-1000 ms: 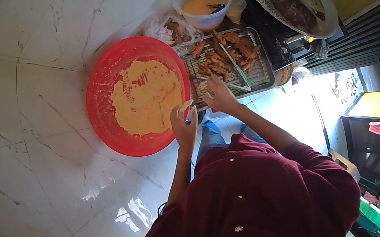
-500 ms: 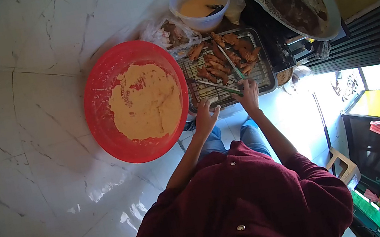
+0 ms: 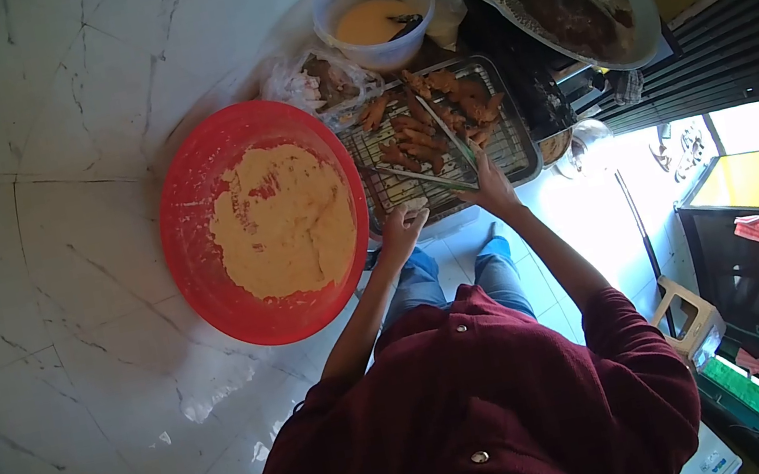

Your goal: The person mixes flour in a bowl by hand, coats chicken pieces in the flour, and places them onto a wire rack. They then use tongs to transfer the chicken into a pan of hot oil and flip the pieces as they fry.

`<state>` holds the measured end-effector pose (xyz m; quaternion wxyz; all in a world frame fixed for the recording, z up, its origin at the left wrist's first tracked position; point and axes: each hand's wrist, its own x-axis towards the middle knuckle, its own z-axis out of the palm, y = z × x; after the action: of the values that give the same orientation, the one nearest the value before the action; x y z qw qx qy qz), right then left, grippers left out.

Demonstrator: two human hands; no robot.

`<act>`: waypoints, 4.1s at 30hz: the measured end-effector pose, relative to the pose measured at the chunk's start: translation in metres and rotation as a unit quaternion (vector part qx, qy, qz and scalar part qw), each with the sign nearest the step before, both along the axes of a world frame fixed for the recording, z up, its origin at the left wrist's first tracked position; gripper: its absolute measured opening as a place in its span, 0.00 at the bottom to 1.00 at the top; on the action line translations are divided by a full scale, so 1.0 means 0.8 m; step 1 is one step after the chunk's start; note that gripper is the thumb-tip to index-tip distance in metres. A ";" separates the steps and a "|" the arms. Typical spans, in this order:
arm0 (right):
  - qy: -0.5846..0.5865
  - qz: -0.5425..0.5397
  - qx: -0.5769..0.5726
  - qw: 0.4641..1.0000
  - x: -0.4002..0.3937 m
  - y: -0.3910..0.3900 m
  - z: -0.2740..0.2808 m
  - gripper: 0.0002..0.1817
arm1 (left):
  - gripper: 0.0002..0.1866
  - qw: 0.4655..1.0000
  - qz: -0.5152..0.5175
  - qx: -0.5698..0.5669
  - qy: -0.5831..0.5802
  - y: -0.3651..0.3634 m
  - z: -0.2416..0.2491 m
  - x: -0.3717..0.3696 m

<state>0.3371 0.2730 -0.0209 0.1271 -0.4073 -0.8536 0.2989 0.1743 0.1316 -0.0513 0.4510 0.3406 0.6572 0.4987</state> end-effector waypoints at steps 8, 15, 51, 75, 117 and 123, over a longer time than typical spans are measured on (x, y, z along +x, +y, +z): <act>-0.030 0.003 -0.005 1.000 0.001 -0.009 0.014 0.40 | 0.24 0.997 -0.024 -0.026 -0.064 0.021 0.003 0.008; 0.018 -0.032 -0.057 0.998 0.039 -0.028 0.043 0.40 | 0.29 0.994 -0.053 -0.044 -0.082 0.031 0.026 0.012; 0.167 -0.215 -0.421 0.865 0.387 -0.058 0.208 0.28 | 0.24 0.889 -0.124 0.078 -0.434 0.132 0.187 0.400; -0.111 0.082 0.218 0.966 0.382 0.361 0.385 0.34 | 0.31 0.964 0.157 0.036 0.212 0.274 0.141 0.260; -0.270 0.296 0.154 0.903 0.282 0.499 0.388 0.21 | 0.23 0.964 0.246 -0.030 0.094 0.293 0.144 0.281; -0.233 0.287 0.193 0.909 0.312 0.491 0.402 0.22 | 0.23 0.971 0.221 -0.033 0.084 0.294 0.148 0.277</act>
<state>0.5869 0.6661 0.3004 -0.0905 -0.1698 -0.9801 0.0485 0.3957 0.3667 0.0671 0.2841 0.2127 0.7676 0.5338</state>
